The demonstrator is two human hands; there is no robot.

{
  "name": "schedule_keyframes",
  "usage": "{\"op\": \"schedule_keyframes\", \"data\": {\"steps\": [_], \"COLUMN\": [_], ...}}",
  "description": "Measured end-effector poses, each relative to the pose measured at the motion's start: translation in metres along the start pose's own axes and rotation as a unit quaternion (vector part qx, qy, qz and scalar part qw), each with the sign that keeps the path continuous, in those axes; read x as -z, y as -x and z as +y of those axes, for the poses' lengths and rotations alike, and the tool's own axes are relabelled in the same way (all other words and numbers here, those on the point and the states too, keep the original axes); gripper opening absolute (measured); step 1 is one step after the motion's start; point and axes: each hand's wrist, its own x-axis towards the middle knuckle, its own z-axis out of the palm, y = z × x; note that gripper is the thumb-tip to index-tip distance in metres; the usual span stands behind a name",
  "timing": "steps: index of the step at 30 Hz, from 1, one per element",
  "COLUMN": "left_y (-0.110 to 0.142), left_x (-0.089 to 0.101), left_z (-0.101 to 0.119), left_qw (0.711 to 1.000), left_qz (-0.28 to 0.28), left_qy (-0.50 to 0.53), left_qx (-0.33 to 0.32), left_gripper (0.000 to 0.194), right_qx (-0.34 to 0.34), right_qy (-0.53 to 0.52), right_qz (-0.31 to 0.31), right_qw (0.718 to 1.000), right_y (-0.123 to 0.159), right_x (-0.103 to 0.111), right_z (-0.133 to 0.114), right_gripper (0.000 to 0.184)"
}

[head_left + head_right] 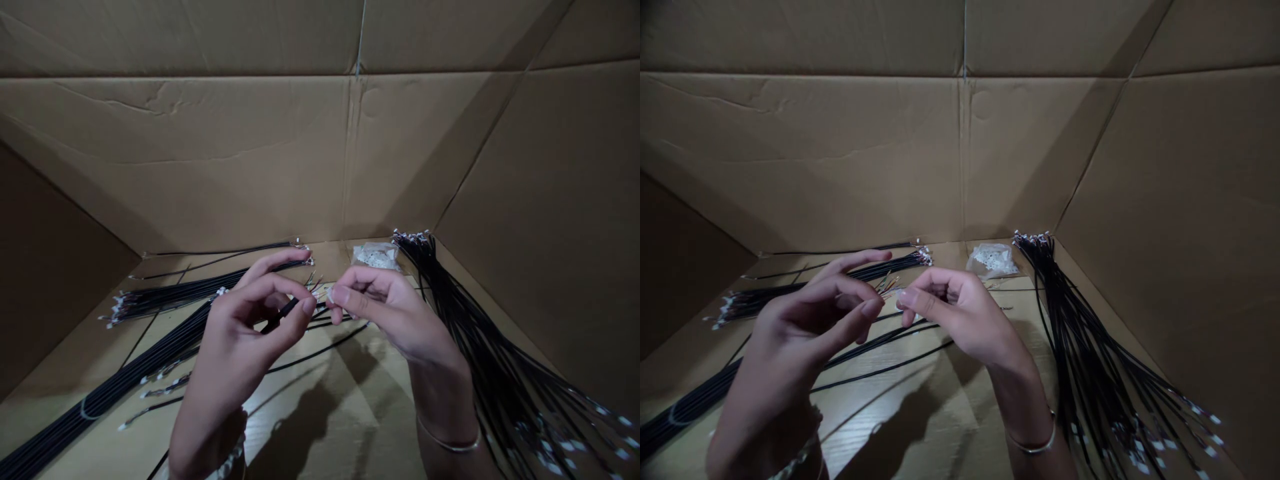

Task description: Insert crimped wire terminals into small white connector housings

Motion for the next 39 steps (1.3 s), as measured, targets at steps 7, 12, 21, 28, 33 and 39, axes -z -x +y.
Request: {"op": "schedule_keyframes", "data": {"steps": [7,12,21,28,33,39], "left_y": [0.0016,0.0046,0.0035,0.0014,0.0013,0.0047], "left_x": [0.0011,0.0015,0.0043,0.0062,0.003,0.0057], "left_z": [0.0035,0.0024,0.0037,0.007,0.007,0.0071], "left_qw": [1.0,1.0,0.999,0.999,0.999,0.998], "left_qz": [0.004,0.001,-0.024,-0.027,-0.031,-0.017], "left_qy": [-0.026,-0.02,-0.036,-0.038,-0.041,-0.065], "left_qx": [-0.007,-0.005,-0.01,0.0,0.017,-0.017], "left_gripper": [0.017,0.018,0.018,0.02,0.024,0.02], "right_qx": [-0.017,-0.016,0.002,-0.004,-0.005,0.023], "right_qy": [-0.084,-0.084,-0.075,-0.08,-0.044,0.033], "right_qz": [-0.04,-0.046,-0.044,-0.053,-0.039,0.003], "right_qw": [0.996,0.995,0.996,0.995,0.998,0.999], "right_y": [-0.0052,-0.0061,-0.0052,-0.0056,-0.0038,-0.0006], "right_x": [0.0002,-0.0002,0.001,0.0019,0.0013,-0.0051], "right_z": [0.0044,0.0048,0.0098,0.0087,0.0068,0.0024], "right_gripper": [0.033,0.031,0.023,0.022,0.017,0.02]}}
